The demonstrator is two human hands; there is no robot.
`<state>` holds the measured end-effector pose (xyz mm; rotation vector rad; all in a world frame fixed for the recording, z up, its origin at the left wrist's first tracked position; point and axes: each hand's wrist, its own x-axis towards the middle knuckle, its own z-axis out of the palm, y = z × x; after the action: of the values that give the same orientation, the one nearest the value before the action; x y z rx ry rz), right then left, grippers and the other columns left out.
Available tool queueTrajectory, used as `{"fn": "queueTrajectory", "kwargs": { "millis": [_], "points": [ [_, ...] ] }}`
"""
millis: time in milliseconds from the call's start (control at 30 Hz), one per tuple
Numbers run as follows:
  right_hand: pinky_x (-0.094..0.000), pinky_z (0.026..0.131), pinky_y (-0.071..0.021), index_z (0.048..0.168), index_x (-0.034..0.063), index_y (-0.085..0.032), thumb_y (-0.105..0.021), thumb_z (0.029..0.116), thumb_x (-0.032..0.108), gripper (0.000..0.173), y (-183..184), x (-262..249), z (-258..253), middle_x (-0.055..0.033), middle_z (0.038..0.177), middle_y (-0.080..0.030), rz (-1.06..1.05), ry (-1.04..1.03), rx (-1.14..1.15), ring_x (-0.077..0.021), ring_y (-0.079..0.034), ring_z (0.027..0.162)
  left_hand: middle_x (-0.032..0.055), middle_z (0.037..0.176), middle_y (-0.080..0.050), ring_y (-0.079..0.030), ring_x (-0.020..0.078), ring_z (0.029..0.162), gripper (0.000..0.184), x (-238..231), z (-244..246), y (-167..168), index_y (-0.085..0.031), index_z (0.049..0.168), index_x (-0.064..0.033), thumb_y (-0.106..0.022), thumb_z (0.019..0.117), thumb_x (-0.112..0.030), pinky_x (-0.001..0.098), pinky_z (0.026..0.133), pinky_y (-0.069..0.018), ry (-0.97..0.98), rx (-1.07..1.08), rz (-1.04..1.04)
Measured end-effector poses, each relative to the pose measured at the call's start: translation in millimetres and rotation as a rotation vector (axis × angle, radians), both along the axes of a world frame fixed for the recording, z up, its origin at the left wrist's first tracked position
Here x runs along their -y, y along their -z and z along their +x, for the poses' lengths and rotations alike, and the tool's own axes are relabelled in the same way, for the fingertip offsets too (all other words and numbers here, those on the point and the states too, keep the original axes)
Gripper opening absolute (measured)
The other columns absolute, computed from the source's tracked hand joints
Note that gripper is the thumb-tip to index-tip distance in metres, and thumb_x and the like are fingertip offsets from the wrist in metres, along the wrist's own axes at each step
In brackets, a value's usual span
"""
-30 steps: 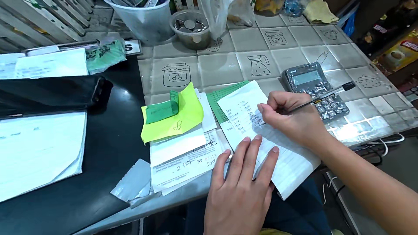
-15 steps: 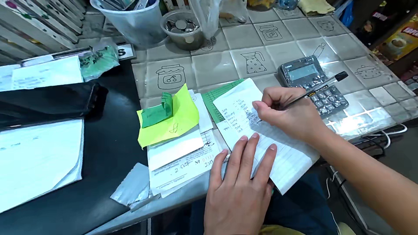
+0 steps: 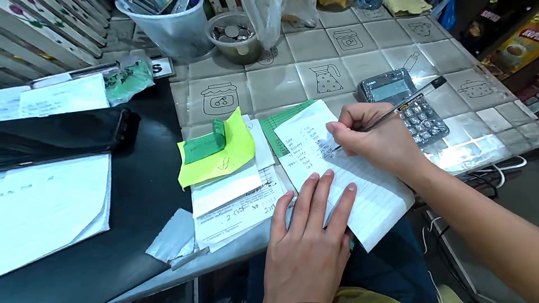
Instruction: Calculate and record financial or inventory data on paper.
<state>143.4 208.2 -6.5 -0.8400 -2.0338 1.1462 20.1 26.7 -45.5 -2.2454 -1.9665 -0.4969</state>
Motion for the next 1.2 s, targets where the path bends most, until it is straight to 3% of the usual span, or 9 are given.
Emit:
{"fn": "queueTrajectory", "kwargs": {
  "millis": [633,733,867,1000,1200],
  "points": [
    [-0.0139,0.048,-0.0449,0.075,0.0105,-0.062,-0.065,0.0976,0.013,0.023,-1,17,-7,0.0058,0.063,-0.058,0.115,-0.089,-0.045,0.0015,-0.056,0.055,0.0031,0.152,-0.055,-0.046,0.0240,0.144,0.046,-1,0,0,-0.059,0.143,-0.0357,-0.051,0.0983,-0.045,0.0514,0.112,-0.0322,-0.002,0.017,0.015],
    [-0.0151,0.046,-0.0398,0.072,0.0111,-0.061,-0.066,0.0968,0.014,0.026,-1,22,-15,0.0054,0.061,-0.055,0.064,-0.123,-0.006,0.0006,-0.052,0.054,0.0035,0.152,-0.055,-0.046,0.0230,0.144,0.044,0,0,1,-0.060,0.141,-0.0345,-0.051,0.0988,-0.044,0.0510,0.112,-0.0315,-0.001,0.023,0.024],
    [-0.0144,0.046,-0.0408,0.073,0.0116,-0.060,-0.065,0.0969,0.013,0.025,3,23,-18,0.0059,0.061,-0.055,0.066,-0.113,-0.014,0.0015,-0.053,0.053,0.0035,0.153,-0.054,-0.045,0.0229,0.144,0.046,0,-1,2,-0.059,0.143,-0.0339,-0.052,0.0992,-0.045,0.0513,0.112,-0.0318,0.006,0.031,0.035],
    [-0.0134,0.047,-0.0417,0.076,0.0107,-0.063,-0.065,0.0979,0.014,0.023,5,25,-19,0.0061,0.064,-0.057,0.099,-0.121,-0.013,0.0025,-0.054,0.055,0.0054,0.143,-0.061,-0.051,0.0242,0.138,0.041,6,-8,4,-0.062,0.138,-0.0247,-0.054,0.1017,-0.042,0.0489,0.112,-0.0367,0.053,0.158,0.081],
    [-0.0128,0.047,-0.0399,0.075,0.0101,-0.063,-0.066,0.0972,0.013,0.023,7,26,-20,0.0064,0.063,-0.057,0.133,-0.134,-0.010,0.0032,-0.052,0.054,0.0041,0.146,-0.059,-0.050,0.0228,0.140,0.044,13,-13,3,-0.061,0.141,-0.0219,-0.052,0.1031,-0.043,0.0463,0.114,-0.0358,0.072,0.172,0.061]
  ]
}}
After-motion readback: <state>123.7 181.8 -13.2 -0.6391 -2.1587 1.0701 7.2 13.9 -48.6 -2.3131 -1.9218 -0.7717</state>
